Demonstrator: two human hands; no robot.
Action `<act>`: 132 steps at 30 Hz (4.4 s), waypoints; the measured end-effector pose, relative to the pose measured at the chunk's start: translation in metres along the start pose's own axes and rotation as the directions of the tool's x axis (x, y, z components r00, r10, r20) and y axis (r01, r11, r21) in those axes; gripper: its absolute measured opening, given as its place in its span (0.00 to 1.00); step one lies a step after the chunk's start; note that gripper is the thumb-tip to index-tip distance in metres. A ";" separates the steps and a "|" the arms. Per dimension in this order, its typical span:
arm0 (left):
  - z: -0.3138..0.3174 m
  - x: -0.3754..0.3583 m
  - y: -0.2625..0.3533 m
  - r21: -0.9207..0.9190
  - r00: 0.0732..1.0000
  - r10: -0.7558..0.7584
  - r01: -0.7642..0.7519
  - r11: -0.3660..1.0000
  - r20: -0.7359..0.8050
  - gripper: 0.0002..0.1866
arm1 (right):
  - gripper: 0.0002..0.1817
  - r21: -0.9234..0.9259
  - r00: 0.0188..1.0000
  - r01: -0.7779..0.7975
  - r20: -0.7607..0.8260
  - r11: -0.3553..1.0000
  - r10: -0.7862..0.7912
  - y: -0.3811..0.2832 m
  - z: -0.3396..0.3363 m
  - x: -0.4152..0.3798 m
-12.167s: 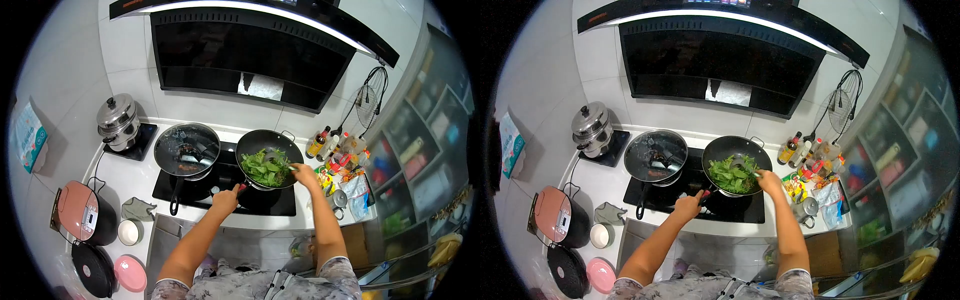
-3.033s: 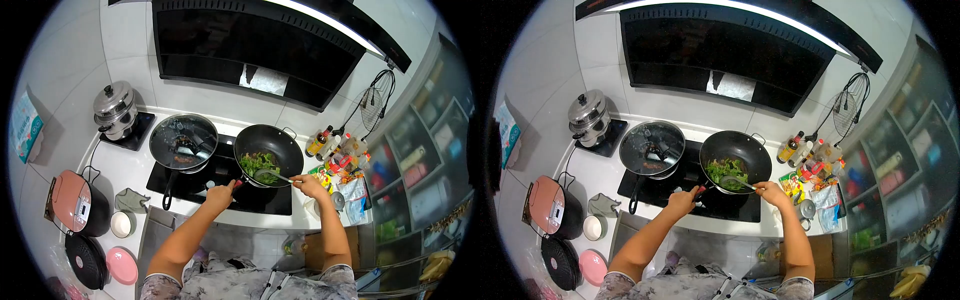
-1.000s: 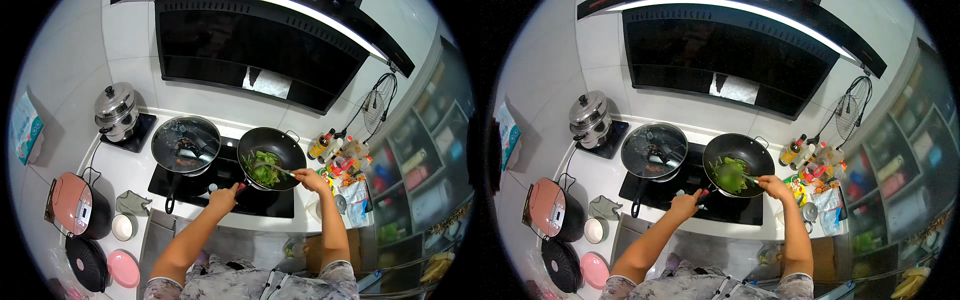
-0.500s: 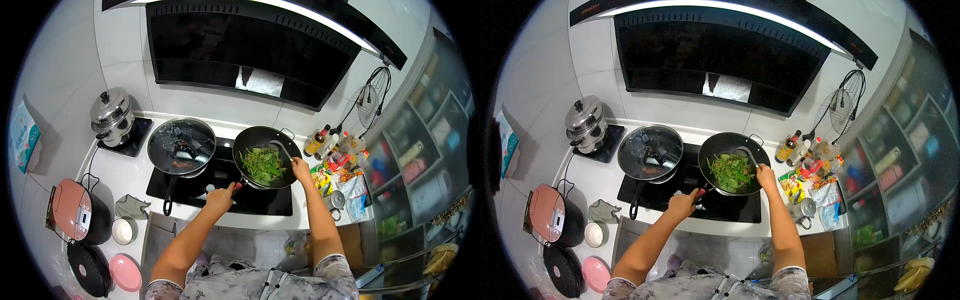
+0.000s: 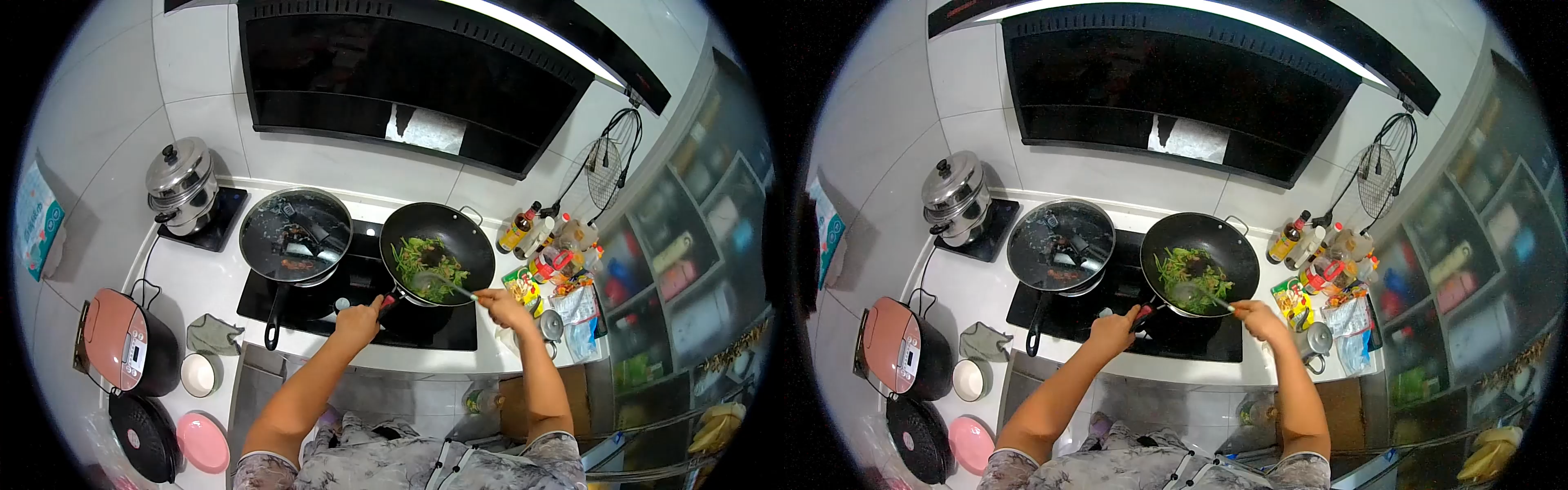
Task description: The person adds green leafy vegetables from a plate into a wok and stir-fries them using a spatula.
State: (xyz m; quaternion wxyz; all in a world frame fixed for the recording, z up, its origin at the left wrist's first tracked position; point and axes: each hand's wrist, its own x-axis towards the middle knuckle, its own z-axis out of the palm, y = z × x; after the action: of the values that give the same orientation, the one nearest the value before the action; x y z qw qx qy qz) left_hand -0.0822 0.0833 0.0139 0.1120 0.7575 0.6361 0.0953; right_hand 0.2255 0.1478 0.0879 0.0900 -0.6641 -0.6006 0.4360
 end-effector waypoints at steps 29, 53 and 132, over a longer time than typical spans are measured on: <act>0.001 0.001 -0.002 -0.043 0.998 -0.004 0.007 0.999 0.067 0.35 | 0.14 -0.779 0.815 0.277 -0.120 0.562 -0.567 0.012 -0.032 0.005; 0.010 0.004 -0.007 -0.025 1.000 0.011 -0.011 1.000 0.025 0.34 | 0.12 -0.773 0.683 0.356 -0.169 0.525 -0.711 -0.029 0.027 0.138; -0.001 0.002 -0.008 -0.040 0.999 0.028 -0.029 0.999 -0.017 0.31 | 0.13 -0.386 0.791 0.270 -0.434 0.882 -0.432 0.005 0.023 0.075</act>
State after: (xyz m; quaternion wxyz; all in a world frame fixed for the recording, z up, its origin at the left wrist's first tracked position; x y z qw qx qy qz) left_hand -0.0894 0.0869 0.0124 0.1207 0.7632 0.6241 0.1159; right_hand 0.2057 0.2029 0.0360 0.2220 -0.6360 -0.7289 0.1226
